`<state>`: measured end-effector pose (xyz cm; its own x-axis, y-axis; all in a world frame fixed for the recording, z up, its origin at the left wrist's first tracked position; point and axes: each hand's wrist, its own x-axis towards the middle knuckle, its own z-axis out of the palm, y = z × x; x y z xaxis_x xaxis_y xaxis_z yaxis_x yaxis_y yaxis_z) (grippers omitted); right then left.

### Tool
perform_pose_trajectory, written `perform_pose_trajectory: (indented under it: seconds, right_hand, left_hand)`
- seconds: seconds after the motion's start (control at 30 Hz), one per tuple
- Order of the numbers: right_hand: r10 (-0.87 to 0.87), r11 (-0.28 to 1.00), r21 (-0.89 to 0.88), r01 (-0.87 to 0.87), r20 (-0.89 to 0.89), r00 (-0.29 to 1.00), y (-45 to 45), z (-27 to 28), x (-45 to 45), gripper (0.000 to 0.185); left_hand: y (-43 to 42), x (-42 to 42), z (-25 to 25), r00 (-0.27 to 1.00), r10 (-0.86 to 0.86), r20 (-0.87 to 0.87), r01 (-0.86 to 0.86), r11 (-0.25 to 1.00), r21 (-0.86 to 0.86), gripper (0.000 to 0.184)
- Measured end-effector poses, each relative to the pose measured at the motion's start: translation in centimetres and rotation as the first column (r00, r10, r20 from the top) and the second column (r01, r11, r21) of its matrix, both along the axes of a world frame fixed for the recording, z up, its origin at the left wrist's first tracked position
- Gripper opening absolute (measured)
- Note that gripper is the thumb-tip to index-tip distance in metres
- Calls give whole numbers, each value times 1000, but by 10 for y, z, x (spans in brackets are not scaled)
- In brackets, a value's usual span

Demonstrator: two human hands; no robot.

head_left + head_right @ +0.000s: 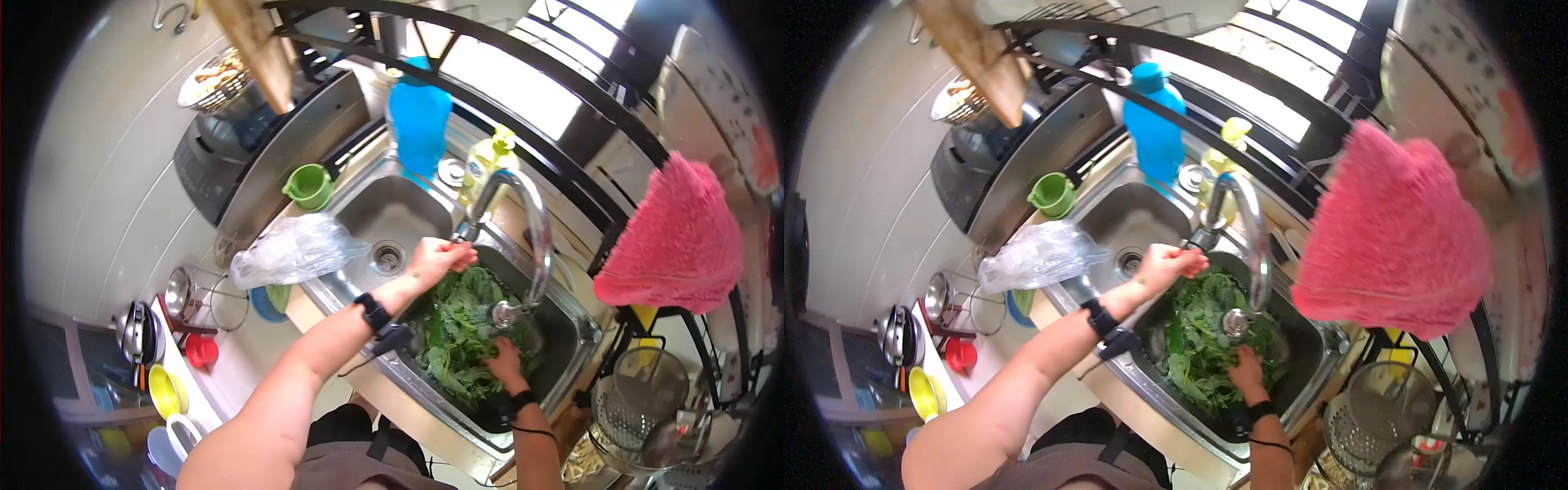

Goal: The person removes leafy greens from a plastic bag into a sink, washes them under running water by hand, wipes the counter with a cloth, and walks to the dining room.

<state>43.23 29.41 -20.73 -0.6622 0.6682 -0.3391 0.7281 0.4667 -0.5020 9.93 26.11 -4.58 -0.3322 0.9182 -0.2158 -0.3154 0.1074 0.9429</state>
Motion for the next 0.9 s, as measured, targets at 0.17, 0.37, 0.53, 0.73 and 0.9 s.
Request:
perform_pose_trajectory:
  seconds: [0.17, 0.37, 0.53, 0.73, 0.9]
  right_hand:
    - [-505, 713, -575, 401, -25, 863, 11, 66, 13, 76]
    - [-220, 955, -124, 268, 305, 926, -42, 68, 15, 112]
    - [-340, 927, 138, 348, -75, 937, -61, 88, 33, 86]
    - [-262, 947, -227, 227, -138, 955, -92, 124, 44, 59]
    - [-306, 858, -490, 153, -250, 919, -115, 119, 33, 60]
  left_hand:
    - [-7, 13, -18, 994, 61, -92, -52, 994, 92, 30]
    - [-94, 15, 6, 614, -84, -785, 291, 948, 126, 30]
    - [-156, -60, 47, 30, 108, -994, -244, 965, 98, 77]
    - [-251, -162, -13, 35, -325, -945, -614, 740, -277, 70]
    - [-254, -84, 46, 314, 73, -947, -357, 933, -46, 23]
